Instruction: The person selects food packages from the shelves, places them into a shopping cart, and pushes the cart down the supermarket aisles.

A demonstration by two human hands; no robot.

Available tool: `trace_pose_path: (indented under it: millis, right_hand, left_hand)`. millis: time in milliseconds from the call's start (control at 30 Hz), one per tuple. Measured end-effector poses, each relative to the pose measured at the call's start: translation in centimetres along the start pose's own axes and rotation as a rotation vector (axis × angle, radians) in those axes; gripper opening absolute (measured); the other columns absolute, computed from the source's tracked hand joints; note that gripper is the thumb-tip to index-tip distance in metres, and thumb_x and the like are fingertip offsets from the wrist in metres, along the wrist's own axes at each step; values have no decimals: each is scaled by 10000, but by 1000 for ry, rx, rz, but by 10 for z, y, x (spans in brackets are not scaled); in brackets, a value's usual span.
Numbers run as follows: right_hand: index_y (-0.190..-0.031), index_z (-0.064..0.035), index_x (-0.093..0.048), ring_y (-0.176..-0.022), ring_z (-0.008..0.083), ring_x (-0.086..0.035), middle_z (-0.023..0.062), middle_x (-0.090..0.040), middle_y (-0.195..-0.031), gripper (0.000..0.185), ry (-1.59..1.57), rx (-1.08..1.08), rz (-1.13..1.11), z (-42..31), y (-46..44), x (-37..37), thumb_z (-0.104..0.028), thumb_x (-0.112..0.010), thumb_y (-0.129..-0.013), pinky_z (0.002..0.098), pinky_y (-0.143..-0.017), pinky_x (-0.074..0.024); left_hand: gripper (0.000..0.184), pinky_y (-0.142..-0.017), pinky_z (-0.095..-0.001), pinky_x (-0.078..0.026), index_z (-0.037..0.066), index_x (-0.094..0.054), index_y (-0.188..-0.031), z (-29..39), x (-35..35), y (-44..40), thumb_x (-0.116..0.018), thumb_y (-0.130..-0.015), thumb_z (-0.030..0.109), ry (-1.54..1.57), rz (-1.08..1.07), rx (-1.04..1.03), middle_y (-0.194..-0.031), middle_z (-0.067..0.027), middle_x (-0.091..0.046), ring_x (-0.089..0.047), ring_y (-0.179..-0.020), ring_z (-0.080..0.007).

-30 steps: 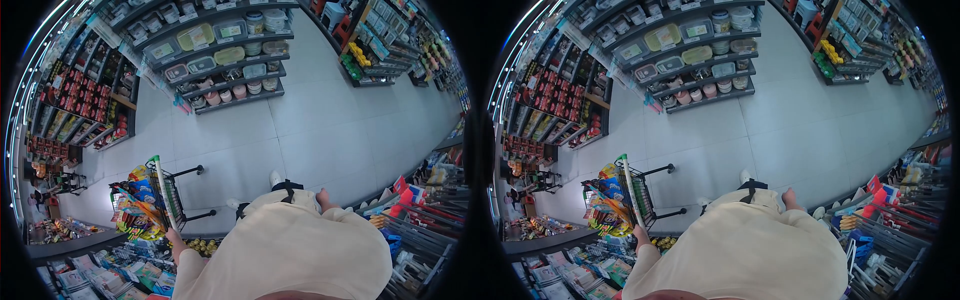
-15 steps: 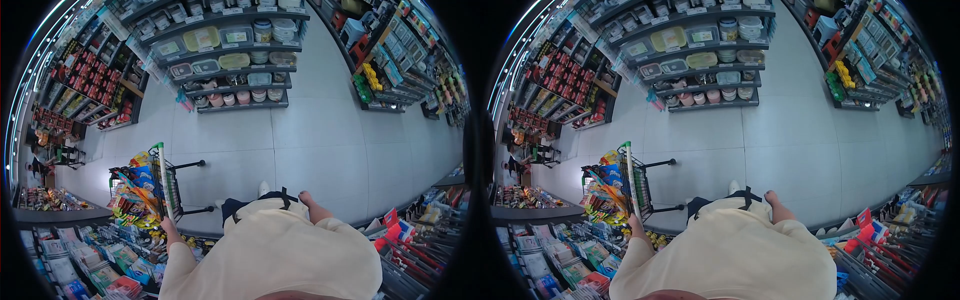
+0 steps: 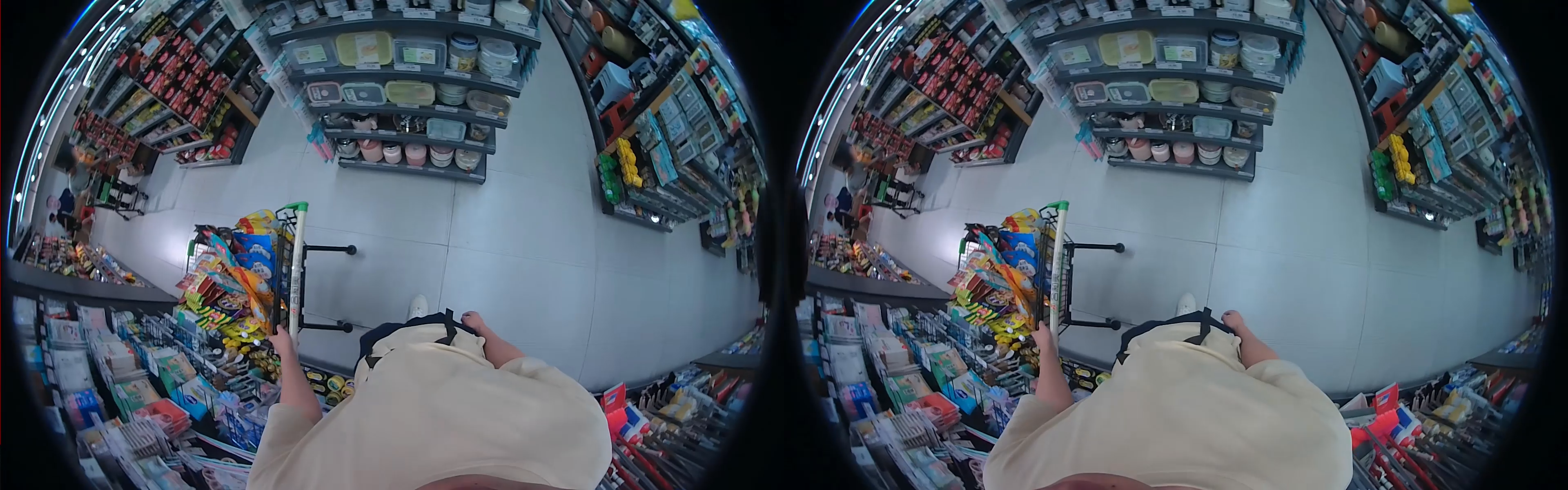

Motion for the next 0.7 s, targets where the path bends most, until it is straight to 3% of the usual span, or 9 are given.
trace_pose_path:
  millis: [67,133,200,267,333,400,533,700]
  right_hand:
    - [-970,-7,-766,-801,297,-719,187,-744,-933,347,-56,-114,-86,-23,9,16,-279,-615,-817,409,-783,-565]
    - [-1033,-20,-755,-797,298,-722,181,-741,-942,356,-5,-66,-134,-20,-11,16,-260,-611,-812,405,-790,-573]
    - [-1116,-39,-733,-854,330,-731,188,-744,-958,366,-107,-109,-58,-27,-15,27,-224,-620,-821,423,-831,-581]
    - [-1214,-32,-688,-947,383,-717,211,-745,-1027,402,201,210,94,-56,-16,39,-214,-608,-865,463,-853,-566]
    - [-1270,-32,-652,-1079,427,-672,232,-720,-1133,426,161,273,51,-95,-4,50,-205,-602,-884,485,-937,-544]
    - [-1290,-30,-626,-1084,399,-683,271,-694,-1173,401,172,341,-51,-162,8,69,-179,-592,-919,450,-949,-553]
    - [-1363,-26,-557,-1167,407,-652,256,-678,-1246,424,149,663,-18,-246,46,61,-163,-560,-961,454,-1011,-521]
    - [-1416,-30,-518,-1249,424,-587,238,-622,-1349,482,38,758,-37,-339,105,81,-162,-567,-955,469,-1062,-480]
  left_hand:
    - [716,-961,-469,-523,-62,-372,-1488,-47,-10,-58,-583,-996,414,-31,58,-181,-1342,-298,-593,-630,-1171,-434]
    - [709,-1112,-459,-402,-82,-403,-1449,-21,-5,12,-563,-1009,451,-56,78,-201,-1395,-300,-562,-518,-1326,-447]
    - [646,-1082,-477,-432,-57,-418,-1445,-15,-2,39,-481,-1048,448,-257,83,-89,-1420,-293,-541,-530,-1315,-438]
    - [611,-1078,-491,-436,-46,-439,-1423,-43,-6,32,-470,-1050,437,-203,119,-66,-1391,-295,-563,-546,-1293,-442]
    - [597,-1074,-496,-439,-33,-443,-1422,-63,-5,36,-471,-1048,432,-244,120,-82,-1386,-281,-574,-551,-1289,-438]
    - [583,-1070,-502,-442,-21,-448,-1421,-52,-11,51,-472,-1047,427,-292,114,-94,-1382,-267,-585,-557,-1284,-434]
    - [519,-1051,-504,-455,45,-474,-1410,-74,-13,95,-465,-1049,418,-348,96,-24,-1391,-201,-606,-572,-1285,-395]
    - [571,-1046,-489,-457,77,-510,-1389,-81,-25,134,-510,-1013,507,-382,126,-1,-1390,-198,-610,-579,-1279,-391]
Point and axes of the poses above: each hand's wrist, its own y-axis away from the middle knuckle, its own x-axis out of the back of the hand, z = x × y, the point moved 7 cm from there along -y, towards the middle knuckle
